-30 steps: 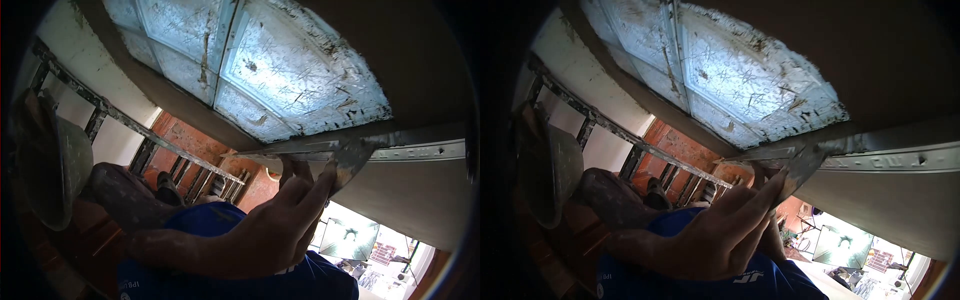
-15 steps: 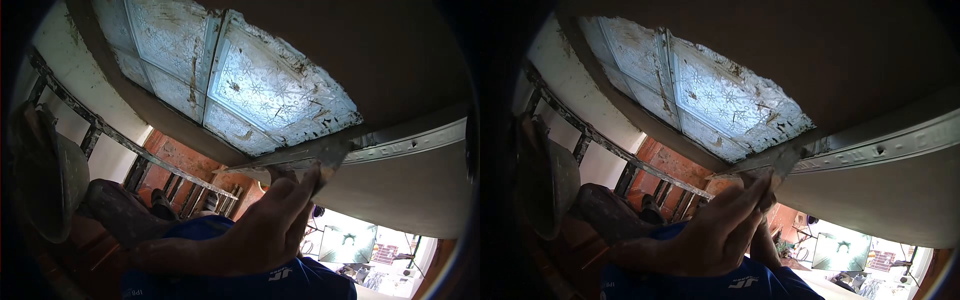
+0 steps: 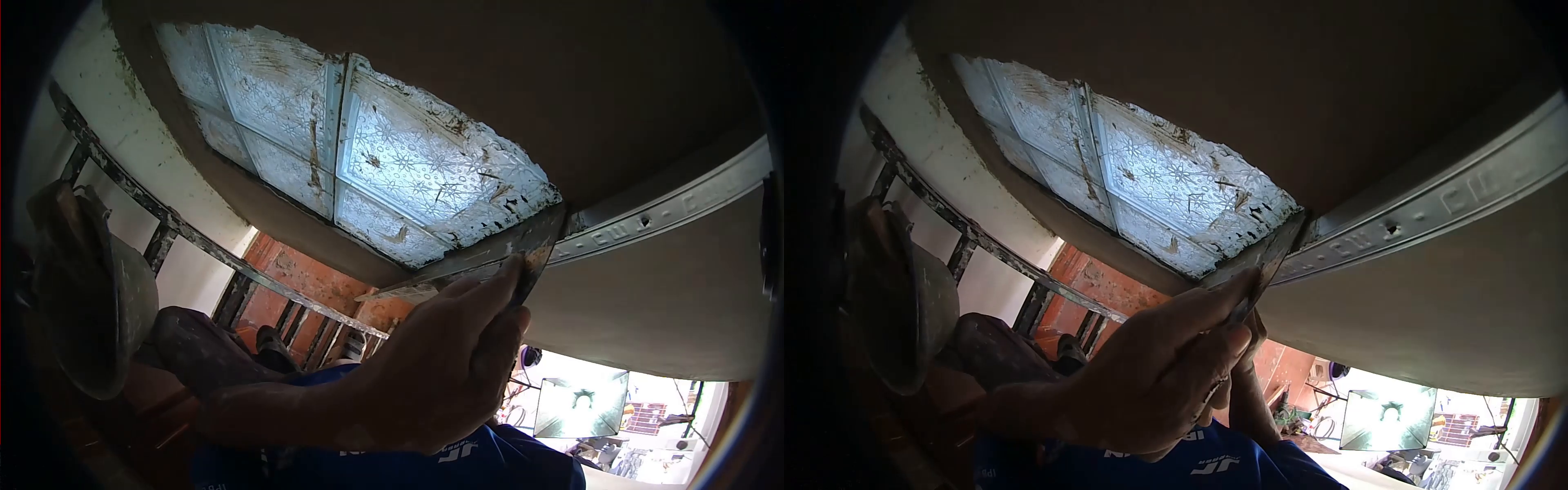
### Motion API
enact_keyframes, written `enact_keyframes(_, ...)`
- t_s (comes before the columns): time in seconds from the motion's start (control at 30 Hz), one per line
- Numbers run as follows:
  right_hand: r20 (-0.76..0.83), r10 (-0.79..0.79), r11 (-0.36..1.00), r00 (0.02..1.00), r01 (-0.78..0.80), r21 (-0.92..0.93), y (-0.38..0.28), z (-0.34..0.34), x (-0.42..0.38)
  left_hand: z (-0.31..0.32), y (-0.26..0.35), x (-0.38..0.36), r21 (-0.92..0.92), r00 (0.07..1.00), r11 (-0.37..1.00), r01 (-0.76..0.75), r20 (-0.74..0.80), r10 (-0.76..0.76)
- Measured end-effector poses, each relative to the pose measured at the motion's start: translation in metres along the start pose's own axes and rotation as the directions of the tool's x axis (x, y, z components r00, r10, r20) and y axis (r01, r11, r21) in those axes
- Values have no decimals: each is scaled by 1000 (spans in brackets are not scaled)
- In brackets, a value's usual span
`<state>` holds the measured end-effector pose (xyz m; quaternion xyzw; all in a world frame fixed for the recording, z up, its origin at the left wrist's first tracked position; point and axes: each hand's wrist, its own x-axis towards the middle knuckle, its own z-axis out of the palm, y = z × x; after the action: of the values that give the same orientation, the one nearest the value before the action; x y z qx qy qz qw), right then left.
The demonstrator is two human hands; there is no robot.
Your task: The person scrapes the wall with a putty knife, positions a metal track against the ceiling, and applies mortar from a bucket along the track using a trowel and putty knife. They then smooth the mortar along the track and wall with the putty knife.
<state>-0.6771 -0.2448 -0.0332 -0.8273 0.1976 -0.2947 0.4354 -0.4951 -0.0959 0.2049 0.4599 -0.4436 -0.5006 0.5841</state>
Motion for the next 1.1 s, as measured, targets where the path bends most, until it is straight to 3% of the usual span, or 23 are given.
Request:
enact_keyframes(0.07, -8, -29, 1000, 1000, 29, -5, -20, 4, 13, 1, 0, -1, 108, 997, 992, -71, -8, 72)
enact_keyframes(0.13, -87, -67, 997, 994, 63, -54, 9, 7, -2, 3, -3, -6, 198, 986, 968, -156, -23, 164)
enact_keyframes(0.23, -336, -112, 972, 935, 33, -233, -19, 29, 17, -2, 5, -23, 230, 991, 965, -125, -12, 131)
enact_keyframes(0.3, -516, -159, 934, 842, -42, -356, -29, 41, 24, -6, 2, -35, 153, 990, 980, -124, -51, 133)
enact_keyframes(0.43, -492, -124, 935, 862, -65, -350, -24, 40, 21, -8, 8, -28, -5, 997, 999, 35, -71, -35)
enact_keyframes(0.6, -417, -217, 910, 882, 28, -415, -40, 34, 25, -15, 16, -2, 34, 985, 987, 159, 67, -161)
enact_keyframes(0.67, -412, -217, 912, 885, 33, -410, -41, 34, 25, -10, 21, 2, 49, 988, 989, 138, 66, -141)
enact_keyframes(0.8, -411, -199, 918, 890, 22, -396, -40, 34, 25, 9, 12, 4, 107, 988, 985, -134, -55, 141)
enact_keyframes(0.87, -407, -192, 918, 893, 18, -395, -39, 35, 25, 13, 5, 2, 148, 973, 968, -201, -84, 214)
enact_keyframes(1.1, -399, -185, 919, 898, 14, -395, -40, 34, 28, 15, -2, -3, 210, 989, 971, -114, -65, 130)
